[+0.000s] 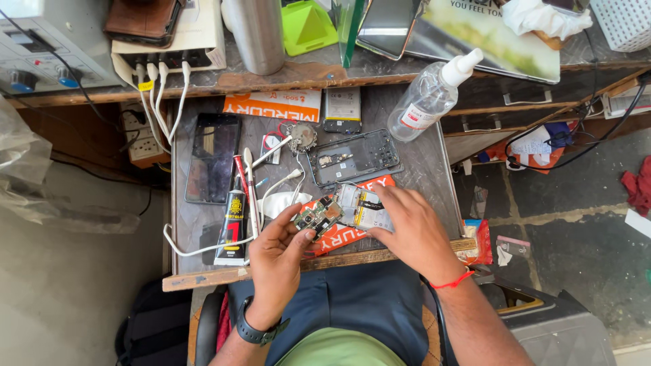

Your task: The person works on a disassembled mobile phone, using tweezers to manipulate components on the motherboard. They then use a cotton swab to clean the circuit board and apply heat with a hot air gun to specific areas. The person handles the motherboard and phone casing throughout the process.

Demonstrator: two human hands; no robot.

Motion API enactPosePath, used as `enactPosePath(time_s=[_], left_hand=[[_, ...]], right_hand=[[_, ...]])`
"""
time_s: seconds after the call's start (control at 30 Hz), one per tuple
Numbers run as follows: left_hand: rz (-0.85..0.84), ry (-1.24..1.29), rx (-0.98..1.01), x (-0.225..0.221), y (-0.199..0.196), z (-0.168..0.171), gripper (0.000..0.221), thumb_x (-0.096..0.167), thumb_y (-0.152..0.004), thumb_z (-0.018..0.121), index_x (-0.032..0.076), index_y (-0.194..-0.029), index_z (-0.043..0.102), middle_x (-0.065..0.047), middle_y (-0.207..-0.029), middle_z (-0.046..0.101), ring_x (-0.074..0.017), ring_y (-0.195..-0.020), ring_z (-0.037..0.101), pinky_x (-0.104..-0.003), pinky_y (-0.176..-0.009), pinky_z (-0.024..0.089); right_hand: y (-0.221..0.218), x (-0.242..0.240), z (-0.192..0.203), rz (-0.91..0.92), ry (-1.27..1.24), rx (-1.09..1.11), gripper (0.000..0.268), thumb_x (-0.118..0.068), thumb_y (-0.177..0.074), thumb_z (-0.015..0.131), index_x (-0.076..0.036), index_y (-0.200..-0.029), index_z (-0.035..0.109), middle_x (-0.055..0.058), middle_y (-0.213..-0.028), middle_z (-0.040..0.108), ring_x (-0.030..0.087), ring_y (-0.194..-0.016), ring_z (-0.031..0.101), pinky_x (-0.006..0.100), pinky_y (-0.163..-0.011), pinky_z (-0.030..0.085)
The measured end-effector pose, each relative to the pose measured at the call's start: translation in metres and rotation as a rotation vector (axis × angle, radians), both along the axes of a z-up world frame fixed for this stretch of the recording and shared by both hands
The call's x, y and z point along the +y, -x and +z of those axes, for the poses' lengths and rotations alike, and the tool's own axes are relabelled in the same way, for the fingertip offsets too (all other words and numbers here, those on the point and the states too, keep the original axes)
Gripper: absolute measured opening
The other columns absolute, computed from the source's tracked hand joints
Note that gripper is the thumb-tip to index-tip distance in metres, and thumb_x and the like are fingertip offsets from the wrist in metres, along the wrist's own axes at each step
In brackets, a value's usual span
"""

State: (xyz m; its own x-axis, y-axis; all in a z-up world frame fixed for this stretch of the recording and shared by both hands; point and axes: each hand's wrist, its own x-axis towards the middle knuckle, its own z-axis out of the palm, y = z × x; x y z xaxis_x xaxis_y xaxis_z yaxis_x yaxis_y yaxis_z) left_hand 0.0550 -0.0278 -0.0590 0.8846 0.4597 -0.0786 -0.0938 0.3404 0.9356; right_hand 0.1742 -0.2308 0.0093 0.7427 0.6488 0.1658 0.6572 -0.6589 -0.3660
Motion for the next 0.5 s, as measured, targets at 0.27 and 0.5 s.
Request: enactPosePath(time_s=[0.27,0.5], left_hand=[[-0.008,0.013,-0.003,0.000,0.002,-0.008,0.050,-0.009,-0.090,0.067,-0.007,-0.139,0.058,-0.006,-0.095,0.071,-0.0102,-0.086,0.069,-0.024,-0.079,0.059],[0.003,-0.008,-0.002,0.000,0.002,-0.006,0.054,-0.010,-0.089,0.068,-0.007,-0.142,0.057,-0.005,-0.093,0.067,-0.0082,-0.083,0.066,-0.022,-0.076,0.056]], right_hand=[[-0.007,0.007,0.009,0.027,0.014,0.050,0.077,-0.022,-0.064,0.090,-0.005,-0.132,0.058,0.016,-0.116,0.057,0.036,-0.112,0.057,0.045,-0.096,0.048],[-0.019,0.003,0.007,0.037,-0.031,0.129,0.069,-0.027,-0.063,0.088,-0.006,-0.122,0.060,0.016,-0.112,0.066,0.039,-0.105,0.064,0.048,-0.088,0.051]])
